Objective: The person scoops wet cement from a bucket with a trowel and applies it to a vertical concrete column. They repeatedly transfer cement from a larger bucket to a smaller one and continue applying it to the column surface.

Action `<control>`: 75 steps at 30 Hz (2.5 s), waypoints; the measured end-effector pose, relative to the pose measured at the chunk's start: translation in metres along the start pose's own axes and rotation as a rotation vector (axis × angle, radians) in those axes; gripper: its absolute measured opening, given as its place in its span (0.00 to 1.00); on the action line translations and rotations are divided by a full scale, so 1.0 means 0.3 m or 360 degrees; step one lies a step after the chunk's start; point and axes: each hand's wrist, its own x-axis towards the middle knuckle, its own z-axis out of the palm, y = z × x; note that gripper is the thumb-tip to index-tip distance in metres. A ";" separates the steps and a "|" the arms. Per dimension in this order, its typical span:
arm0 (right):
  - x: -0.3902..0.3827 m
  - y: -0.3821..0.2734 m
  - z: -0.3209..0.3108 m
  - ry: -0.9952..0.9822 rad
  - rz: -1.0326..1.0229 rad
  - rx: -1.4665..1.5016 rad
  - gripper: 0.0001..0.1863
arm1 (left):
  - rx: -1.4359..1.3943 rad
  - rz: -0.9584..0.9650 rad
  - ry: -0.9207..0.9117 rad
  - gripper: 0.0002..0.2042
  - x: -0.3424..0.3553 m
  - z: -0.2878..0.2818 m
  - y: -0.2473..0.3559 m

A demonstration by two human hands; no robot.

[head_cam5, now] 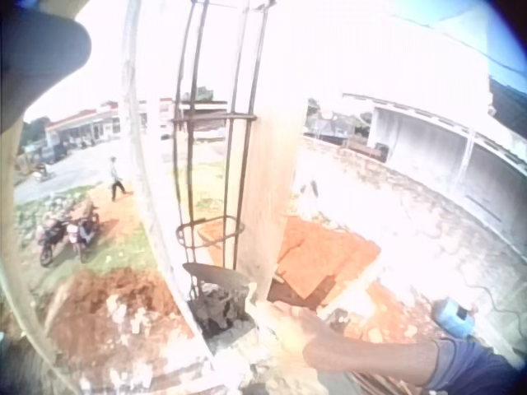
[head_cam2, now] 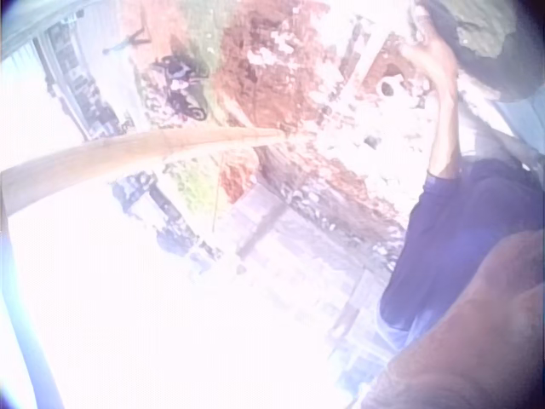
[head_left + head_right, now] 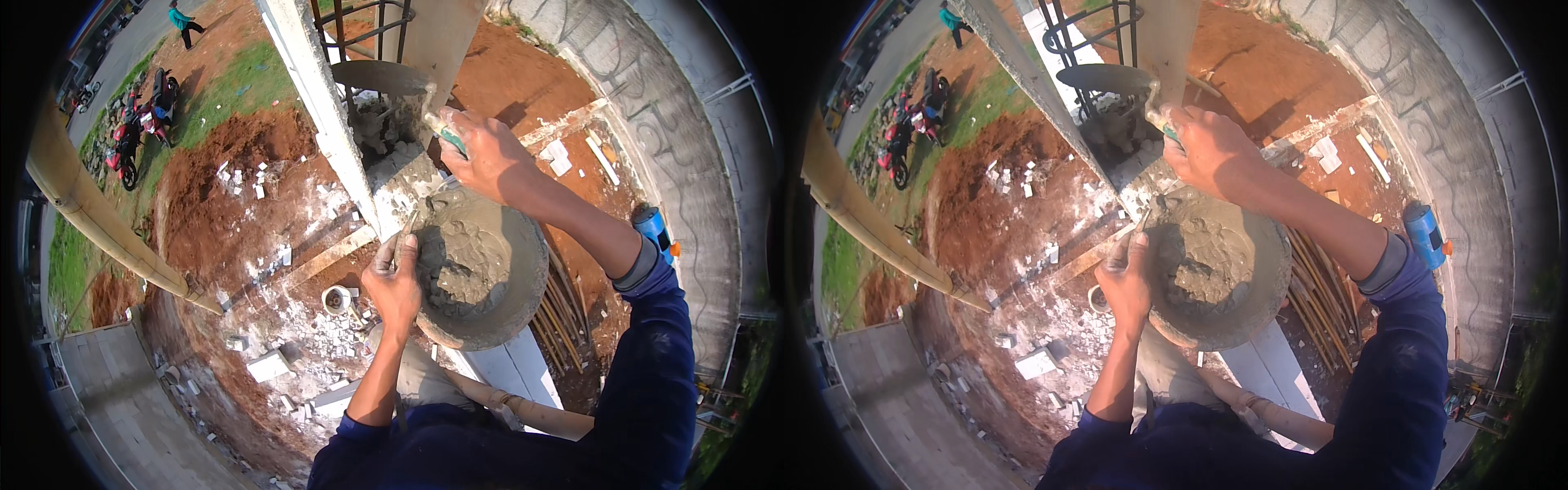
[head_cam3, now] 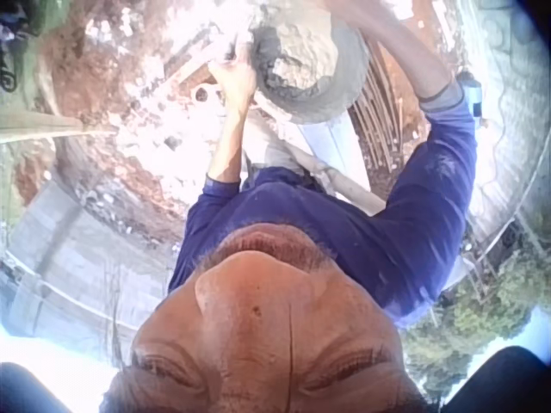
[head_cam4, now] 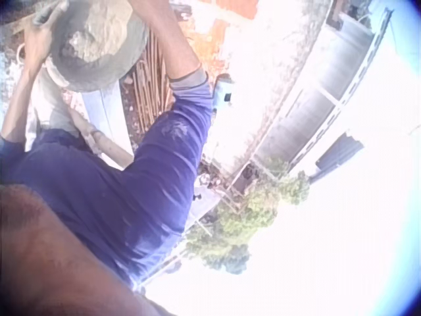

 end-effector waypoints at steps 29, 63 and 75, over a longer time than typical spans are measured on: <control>-0.477 0.069 -0.024 -0.1528 0.0657 0.0584 0.16 | -0.0197 -0.0106 -0.0016 0.16 -0.006 0.018 -0.007; -0.275 0.052 -0.407 -0.1235 0.1315 0.1622 0.09 | -0.0256 0.0043 -0.0054 0.16 -0.005 0.009 -0.023; 0.052 0.130 0.099 0.0095 0.0137 -0.0055 0.21 | -0.0159 0.0025 -0.0024 0.17 0.010 0.009 -0.022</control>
